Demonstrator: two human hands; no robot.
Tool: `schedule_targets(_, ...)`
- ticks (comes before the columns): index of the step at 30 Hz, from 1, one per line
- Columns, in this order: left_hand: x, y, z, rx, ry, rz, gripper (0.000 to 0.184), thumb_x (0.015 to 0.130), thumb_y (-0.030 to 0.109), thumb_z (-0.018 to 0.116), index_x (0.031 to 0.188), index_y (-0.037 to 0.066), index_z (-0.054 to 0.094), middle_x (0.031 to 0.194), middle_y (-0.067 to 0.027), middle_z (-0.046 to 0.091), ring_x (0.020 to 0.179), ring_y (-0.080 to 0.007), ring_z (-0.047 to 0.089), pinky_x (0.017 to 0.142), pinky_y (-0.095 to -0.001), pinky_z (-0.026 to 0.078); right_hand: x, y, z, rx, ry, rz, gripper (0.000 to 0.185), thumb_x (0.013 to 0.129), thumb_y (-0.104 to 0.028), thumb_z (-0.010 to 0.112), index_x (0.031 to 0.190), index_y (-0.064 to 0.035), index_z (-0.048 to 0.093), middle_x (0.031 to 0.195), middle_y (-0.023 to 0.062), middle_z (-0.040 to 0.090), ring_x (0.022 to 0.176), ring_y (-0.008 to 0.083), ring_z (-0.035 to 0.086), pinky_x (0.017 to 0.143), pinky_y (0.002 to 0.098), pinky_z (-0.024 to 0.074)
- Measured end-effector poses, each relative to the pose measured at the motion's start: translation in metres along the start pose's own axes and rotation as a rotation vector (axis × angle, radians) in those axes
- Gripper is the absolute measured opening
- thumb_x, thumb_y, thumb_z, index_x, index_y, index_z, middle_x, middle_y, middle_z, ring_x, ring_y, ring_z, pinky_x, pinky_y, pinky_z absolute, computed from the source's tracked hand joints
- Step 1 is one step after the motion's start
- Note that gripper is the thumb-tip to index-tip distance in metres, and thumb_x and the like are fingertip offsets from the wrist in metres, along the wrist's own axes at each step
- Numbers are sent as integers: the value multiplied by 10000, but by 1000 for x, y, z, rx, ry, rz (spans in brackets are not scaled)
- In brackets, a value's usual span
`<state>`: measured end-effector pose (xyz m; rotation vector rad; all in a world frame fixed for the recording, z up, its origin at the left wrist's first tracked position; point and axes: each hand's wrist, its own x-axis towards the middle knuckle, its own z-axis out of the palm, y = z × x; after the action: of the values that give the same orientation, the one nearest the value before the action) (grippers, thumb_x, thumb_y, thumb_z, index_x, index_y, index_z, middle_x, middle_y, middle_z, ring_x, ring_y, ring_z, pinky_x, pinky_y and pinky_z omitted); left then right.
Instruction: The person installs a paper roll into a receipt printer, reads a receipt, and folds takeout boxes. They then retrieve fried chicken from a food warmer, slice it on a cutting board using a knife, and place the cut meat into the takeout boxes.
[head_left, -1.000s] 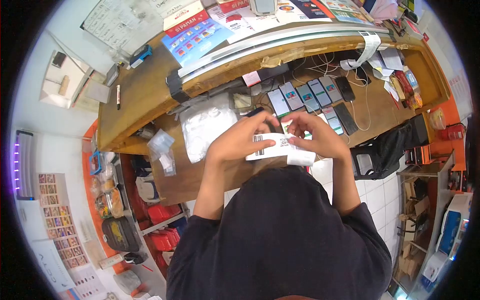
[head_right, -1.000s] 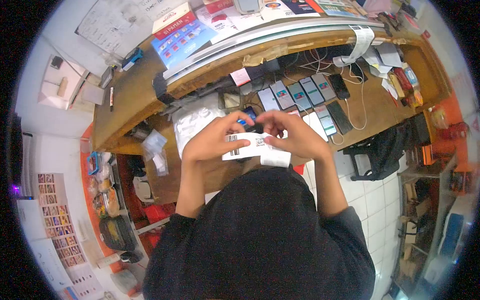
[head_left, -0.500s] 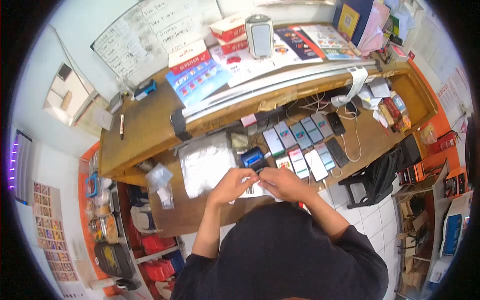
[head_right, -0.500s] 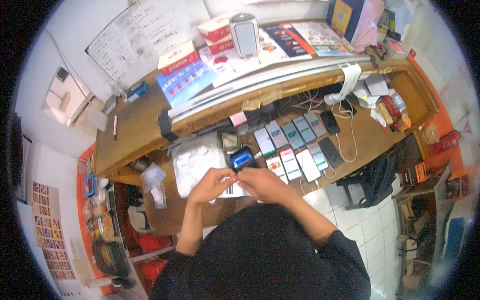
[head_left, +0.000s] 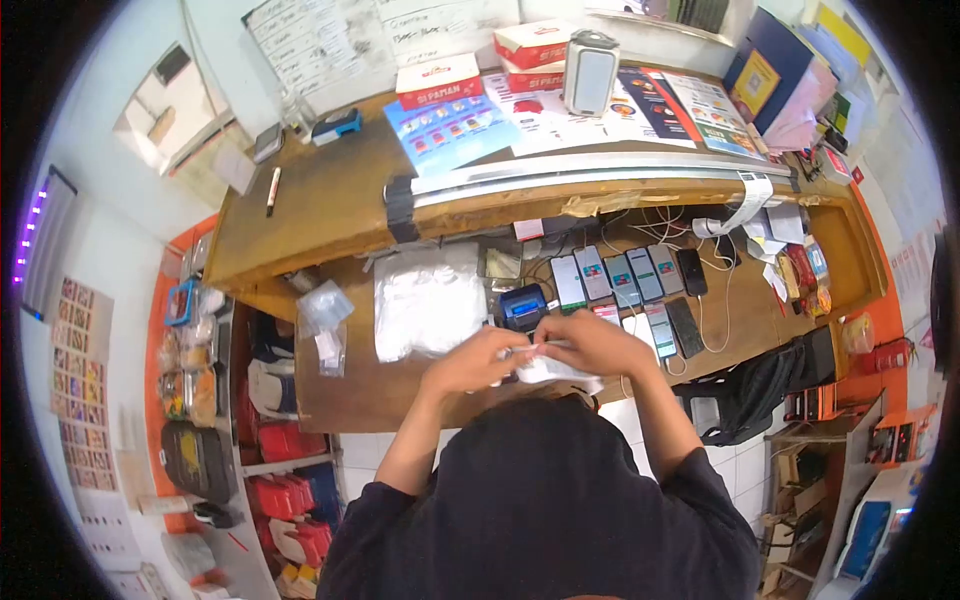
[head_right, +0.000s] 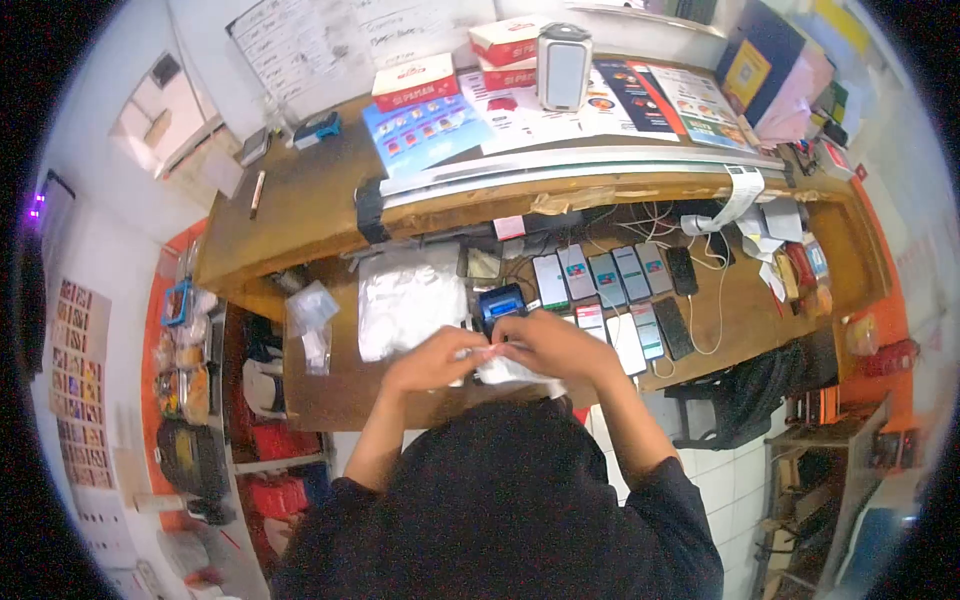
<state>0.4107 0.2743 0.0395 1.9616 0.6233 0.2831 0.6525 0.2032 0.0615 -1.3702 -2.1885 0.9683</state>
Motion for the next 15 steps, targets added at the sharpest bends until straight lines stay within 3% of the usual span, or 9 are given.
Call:
schedule_targets(1, -6, 1, -6, -67, -41, -211, 285, 1000, 257, 615, 1042, -18, 679, 758, -108, 664, 711, -192, 621, 704, -364, 525, 1, 5, -5, -29, -2, -15, 240, 945, -255, 653, 1076, -54, 638, 923, 197, 707, 929, 384, 668, 812, 481, 496)
schedule_targets(2, -12, -43, -1, -34, 216, 28, 294, 1009, 244, 603, 992, -39, 682, 704, -73, 642, 683, -113, 571, 638, -350, 502, -3, 14, -15, -109, -46, 55, 283, 921, -252, 675, 1133, -64, 659, 933, 206, 705, 899, 391, 670, 796, 480, 502)
schedule_targets(3, -24, -44, -16, -78, 204, -149, 296, 1018, 247, 593, 1002, -33, 686, 720, -54, 647, 711, -90, 561, 638, -348, 489, -4, 24, -30, -113, -49, 55, 267, 906, -248, 688, 1091, -57, 697, 927, 198, 708, 865, 377, 676, 791, 465, 511)
schedule_targets(5, -37, -68, -25, -17, 258, -167, 322, 1034, 261, 585, 996, -40, 693, 821, -42, 694, 811, -84, 567, 736, -294, 492, 3, 22, -62, -123, -54, 120, 206, 864, -153, 747, 997, -5, 694, 823, 174, 695, 739, 254, 699, 692, 369, 532)
schedule_targets(8, -37, -66, -16, -88, 350, -125, 329, 1037, 257, 585, 981, -52, 684, 824, -31, 689, 806, -83, 563, 752, -289, 481, 30, 31, -85, -219, 232, -87, 183, 832, -106, 781, 939, 15, 694, 768, 131, 689, 648, 145, 658, 607, 310, 521)
schedule_targets(9, -36, -69, -15, -109, 426, -114, 325, 1034, 255, 586, 982, -50, 687, 806, -40, 686, 785, -84, 563, 723, -293, 478, 37, 26, -93, 130, 191, 172, 200, 824, -68, 791, 957, 30, 678, 784, 92, 708, 660, 109, 642, 595, 275, 509)
schedule_targets(11, -33, -77, -13, -149, 573, -95, 318, 1028, 250, 590, 984, -47, 693, 769, -58, 681, 743, -86, 563, 664, -301, 473, 59, 27, -106, 296, 276, 223, 257, 843, -64, 780, 1046, 42, 664, 826, 103, 711, 745, 117, 681, 647, 260, 531)
schedule_targets(13, -32, -79, -9, -187, 540, -155, 317, 1020, 252, 601, 1017, -48, 705, 813, -84, 714, 786, -107, 588, 719, -315, 491, 91, 46, -109, 269, 389, 76, 326, 863, -59, 757, 1134, 48, 611, 883, 100, 726, 753, 123, 682, 663, 260, 528)
schedule_targets(15, -21, -89, 11, -189, 534, -85, 320, 1016, 258, 607, 1035, -45, 710, 831, -101, 725, 792, -119, 600, 741, -323, 498, 127, 63, -92, 127, 531, -21, 248, 899, -64, 710, 1121, -16, 612, 864, 117, 712, 802, 187, 664, 727, 348, 501)
